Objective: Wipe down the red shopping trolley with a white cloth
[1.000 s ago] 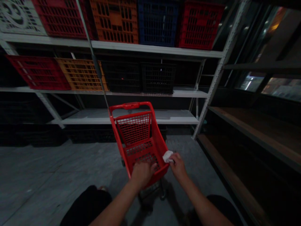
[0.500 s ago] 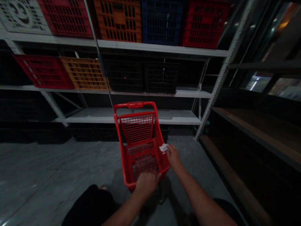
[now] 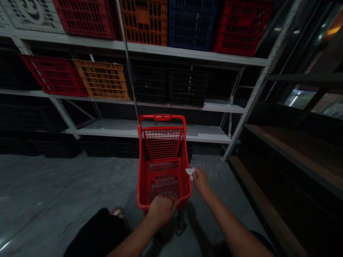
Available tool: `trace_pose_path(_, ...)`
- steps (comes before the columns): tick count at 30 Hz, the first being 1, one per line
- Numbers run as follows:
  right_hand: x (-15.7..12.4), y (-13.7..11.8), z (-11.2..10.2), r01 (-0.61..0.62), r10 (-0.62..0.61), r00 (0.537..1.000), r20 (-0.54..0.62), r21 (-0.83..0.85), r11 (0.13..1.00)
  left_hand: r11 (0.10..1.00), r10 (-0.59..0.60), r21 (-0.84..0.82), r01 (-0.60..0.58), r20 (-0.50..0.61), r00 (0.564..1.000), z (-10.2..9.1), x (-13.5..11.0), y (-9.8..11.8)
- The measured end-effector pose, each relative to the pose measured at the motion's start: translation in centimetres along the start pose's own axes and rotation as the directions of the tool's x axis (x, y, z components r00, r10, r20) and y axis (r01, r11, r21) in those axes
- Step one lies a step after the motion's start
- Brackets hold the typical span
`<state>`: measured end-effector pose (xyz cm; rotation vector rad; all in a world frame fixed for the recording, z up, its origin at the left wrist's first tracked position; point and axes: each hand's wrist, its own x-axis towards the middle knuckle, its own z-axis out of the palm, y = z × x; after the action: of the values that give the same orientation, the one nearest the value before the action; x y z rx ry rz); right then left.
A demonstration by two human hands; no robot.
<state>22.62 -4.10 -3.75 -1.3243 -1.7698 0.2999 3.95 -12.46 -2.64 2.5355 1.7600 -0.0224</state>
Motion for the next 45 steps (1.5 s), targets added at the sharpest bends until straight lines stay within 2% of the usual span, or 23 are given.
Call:
trace_pose_path(3, -0.2, -0.1, 0.5, 0.014, -0.016, 0.999, 0.033, 0.063, 0.998, 1.000, 0.024, -0.014, -0.024, -0.012, 1.000, 0.0, -0.2, -1.1)
trace_pose_path(8, -6.1, -1.7, 0.5, 0.113, -0.168, 0.958, 0.233, 0.230, 0.967, 0.997, 0.077, 0.005, -0.077, -0.051, 0.996, 0.0, -0.6, -3.3)
trace_pose_path(10, -7.1, -2.2, 0.4, 0.127, -0.195, 0.944, 0.267, 0.251, 0.960, 0.994, 0.104, 0.022, -0.103, -0.059, 0.993, 0.0, -0.7, -4.0)
trace_pose_path(12, -6.4, -2.2, 0.6, 0.144, -0.204, 0.949, 0.241, 0.243, 0.959, 0.991, 0.127, 0.043, -0.125, -0.066, 0.990, 0.0, -0.7, -4.5)
trace_pose_path(16, -2.7, -1.4, 1.3, 0.190, -0.217, 0.968, 0.122, 0.205, 0.960, 0.986, 0.149, 0.082, -0.144, -0.063, 0.987, 0.2, -0.5, -5.3)
trace_pose_path(19, -1.2, -1.3, 1.7, 0.257, -0.269, 0.961, 0.062, 0.151, 0.955, 0.983, 0.170, 0.079, -0.164, -0.079, 0.982, 0.3, -0.5, -6.0)
trace_pose_path(22, -2.8, -2.0, 2.0, 0.352, -0.365, 0.925, 0.107, 0.120, 0.928, 0.979, 0.198, 0.068, -0.192, -0.092, 0.976, 0.4, -0.4, -7.1)
trace_pose_path(25, -5.3, -2.8, 2.2, 0.480, -0.500, 0.844, 0.194, 0.141, 0.866, 0.973, 0.225, 0.058, -0.221, -0.076, 0.971, 0.2, -0.3, -8.4)
trace_pose_path(28, -5.5, -2.6, 2.4, 0.564, -0.588, 0.779, 0.217, 0.168, 0.809, 0.968, 0.249, 0.042, -0.247, -0.068, 0.966, 0.0, -0.1, -9.3)
trace_pose_path(30, -3.8, -1.9, 2.4, 0.570, -0.585, 0.784, 0.208, 0.132, 0.811, 0.966, 0.258, 0.028, -0.257, -0.066, 0.964, -0.1, 0.2, -9.7)
trace_pose_path(33, -0.6, -0.9, 2.5, 0.535, -0.535, 0.833, 0.138, 0.043, 0.844, 0.968, 0.247, -0.020, -0.248, -0.063, 0.967, -0.2, 0.7, -10.3)
trace_pose_path(35, 0.1, -0.8, 2.8, 0.510, -0.509, 0.857, 0.080, 0.013, 0.860, 0.973, 0.222, -0.056, -0.225, -0.066, 0.973, -0.3, 1.1, -10.6)
trace_pose_path(37, -0.8, -1.3, 3.5, 0.498, -0.499, 0.864, 0.063, 0.025, 0.867, 0.976, 0.194, -0.077, -0.202, -0.091, 0.977, -0.4, 1.4, -10.7)
trace_pose_path(40, -3.8, -3.1, 5.0, 0.510, -0.520, 0.850, 0.084, 0.119, 0.852, 0.981, 0.142, -0.103, -0.166, -0.213, 0.967, -0.3, 1.7, -9.9)
trace_pose_path(43, -6.1, -5.2, 6.2, 0.483, -0.509, 0.855, 0.099, 0.200, 0.852, 0.972, 0.007, -0.215, -0.093, -0.368, 0.930, 0.6, 1.9, -7.9)
trace_pose_path(45, -6.3, -6.0, 6.6, 0.445, -0.480, 0.865, 0.144, 0.221, 0.868, 0.946, -0.113, -0.322, -0.039, -0.441, 0.890, 1.6, 2.1, -6.5)
